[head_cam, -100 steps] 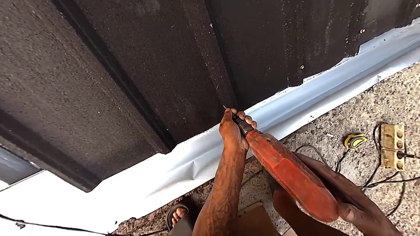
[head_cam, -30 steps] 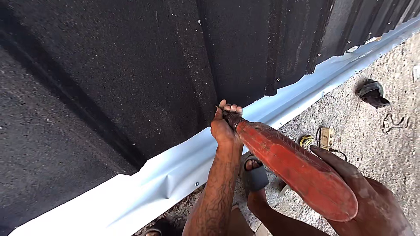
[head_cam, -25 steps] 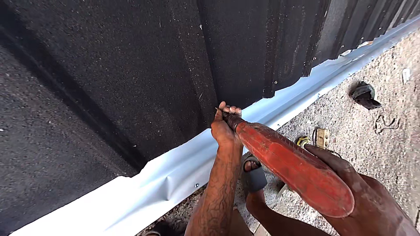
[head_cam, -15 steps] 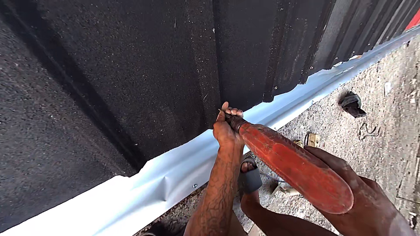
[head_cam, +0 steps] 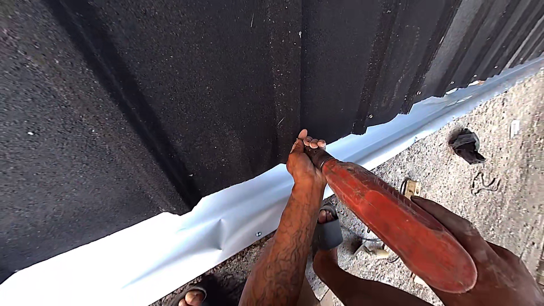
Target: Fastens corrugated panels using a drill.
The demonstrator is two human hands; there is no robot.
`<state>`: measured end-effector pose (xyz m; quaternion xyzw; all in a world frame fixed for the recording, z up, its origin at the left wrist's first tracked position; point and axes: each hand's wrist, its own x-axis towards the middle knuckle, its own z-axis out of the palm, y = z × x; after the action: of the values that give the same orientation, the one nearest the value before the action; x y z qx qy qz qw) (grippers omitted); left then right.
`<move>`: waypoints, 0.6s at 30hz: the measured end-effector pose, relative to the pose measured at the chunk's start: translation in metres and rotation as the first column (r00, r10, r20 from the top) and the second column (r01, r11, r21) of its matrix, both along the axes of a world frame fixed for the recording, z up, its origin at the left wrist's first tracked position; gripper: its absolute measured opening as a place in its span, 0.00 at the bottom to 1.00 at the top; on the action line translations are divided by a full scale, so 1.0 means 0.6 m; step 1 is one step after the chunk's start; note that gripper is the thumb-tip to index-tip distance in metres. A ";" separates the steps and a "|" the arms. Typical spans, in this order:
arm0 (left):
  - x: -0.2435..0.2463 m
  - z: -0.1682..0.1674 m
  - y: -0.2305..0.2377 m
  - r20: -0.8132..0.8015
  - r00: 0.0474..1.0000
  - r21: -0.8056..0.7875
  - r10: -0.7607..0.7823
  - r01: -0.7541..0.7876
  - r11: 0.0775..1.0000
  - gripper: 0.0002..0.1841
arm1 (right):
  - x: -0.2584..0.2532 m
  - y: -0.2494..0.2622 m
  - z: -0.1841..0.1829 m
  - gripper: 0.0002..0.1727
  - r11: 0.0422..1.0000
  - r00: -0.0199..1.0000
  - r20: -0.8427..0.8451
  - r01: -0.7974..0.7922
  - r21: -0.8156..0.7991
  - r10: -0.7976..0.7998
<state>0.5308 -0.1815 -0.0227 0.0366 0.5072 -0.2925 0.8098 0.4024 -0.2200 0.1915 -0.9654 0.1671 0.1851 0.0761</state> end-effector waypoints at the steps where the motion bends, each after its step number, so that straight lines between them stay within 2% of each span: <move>1: 0.001 0.001 0.000 -0.005 1.000 -0.006 -0.001 0.001 1.000 0.19 | 0.001 0.000 0.000 0.36 1.000 1.000 0.001 0.002 0.010 -0.002; 18: 0.005 0.005 0.002 -0.032 0.999 -0.008 -0.002 0.002 1.000 0.18 | 0.008 0.010 0.003 0.38 0.999 0.999 -0.026 0.047 0.012 -0.047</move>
<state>0.5339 -0.1804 -0.0196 0.0292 0.5191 -0.2956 0.8014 0.4074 -0.2140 0.1935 -0.9583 0.1896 0.1966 0.0843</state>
